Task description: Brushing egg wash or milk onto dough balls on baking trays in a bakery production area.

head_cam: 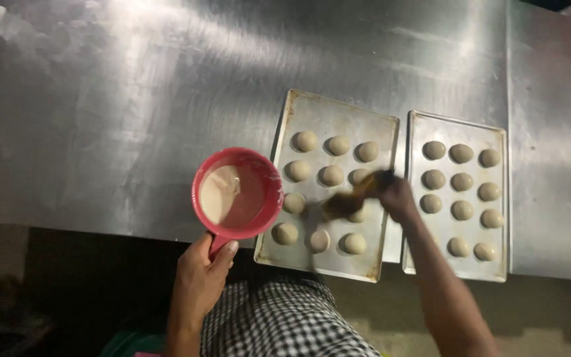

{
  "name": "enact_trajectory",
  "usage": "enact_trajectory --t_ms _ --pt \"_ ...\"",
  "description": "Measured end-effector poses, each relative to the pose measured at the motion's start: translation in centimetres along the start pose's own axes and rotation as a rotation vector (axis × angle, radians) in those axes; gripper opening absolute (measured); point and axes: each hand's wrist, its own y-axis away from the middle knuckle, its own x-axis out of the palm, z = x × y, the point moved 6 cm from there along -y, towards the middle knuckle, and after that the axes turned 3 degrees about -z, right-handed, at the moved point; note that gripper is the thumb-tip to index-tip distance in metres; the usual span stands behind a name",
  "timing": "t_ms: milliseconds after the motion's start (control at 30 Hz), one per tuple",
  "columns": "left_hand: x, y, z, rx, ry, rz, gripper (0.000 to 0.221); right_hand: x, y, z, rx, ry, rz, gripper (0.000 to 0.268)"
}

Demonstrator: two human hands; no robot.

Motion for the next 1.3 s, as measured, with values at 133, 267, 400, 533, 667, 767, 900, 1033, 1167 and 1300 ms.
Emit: enact_trajectory --t_ms 133,267,400,533,667,767,900,1033,1167,1300 --pt "0.5 1.2 3.0 -0.022 0.114 -0.137 0.032 -0.3 -7.3 11.8 -0.619 0.417 -0.236 0.016" --pt "1.4 3.4 2.7 -0.207 0.205 -0.152 0.031 4.6 -6.3 11.6 -0.753 0.348 -0.325 0.027" --pt "3.0 4.9 5.2 -0.329 0.487 -0.165 0.023 14.1 6.5 7.3 -0.908 0.47 0.369 0.034" --pt "3.3 6.3 5.5 -0.342 0.581 -0.228 0.021 14.6 6.1 5.0 -0.825 0.378 0.48 0.034" --pt "3.8 6.2 5.3 -0.389 0.531 -0.253 0.023 10.8 -4.1 4.2 -0.672 0.153 0.226 0.026" --pt "3.6 5.5 4.9 -0.355 0.496 -0.22 0.024 7.4 -7.7 9.1 -0.589 0.037 0.068 0.023" --pt "3.1 2.8 4.4 -0.278 0.515 -0.128 0.023 2.6 -4.4 12.1 -0.692 0.474 -0.245 0.026" --pt "2.2 -0.7 3.4 -0.242 0.448 -0.005 0.022 1.7 6.6 6.1 -0.577 0.708 -0.037 0.022" --pt "-0.3 -3.8 0.7 -0.229 0.295 0.092 0.028 4.0 18.4 8.6 -0.371 0.611 0.043 0.028" --pt "-3.3 -7.2 -1.6 -0.098 0.204 0.173 0.028 3.5 21.3 7.9 -0.174 0.474 -0.492 0.021"
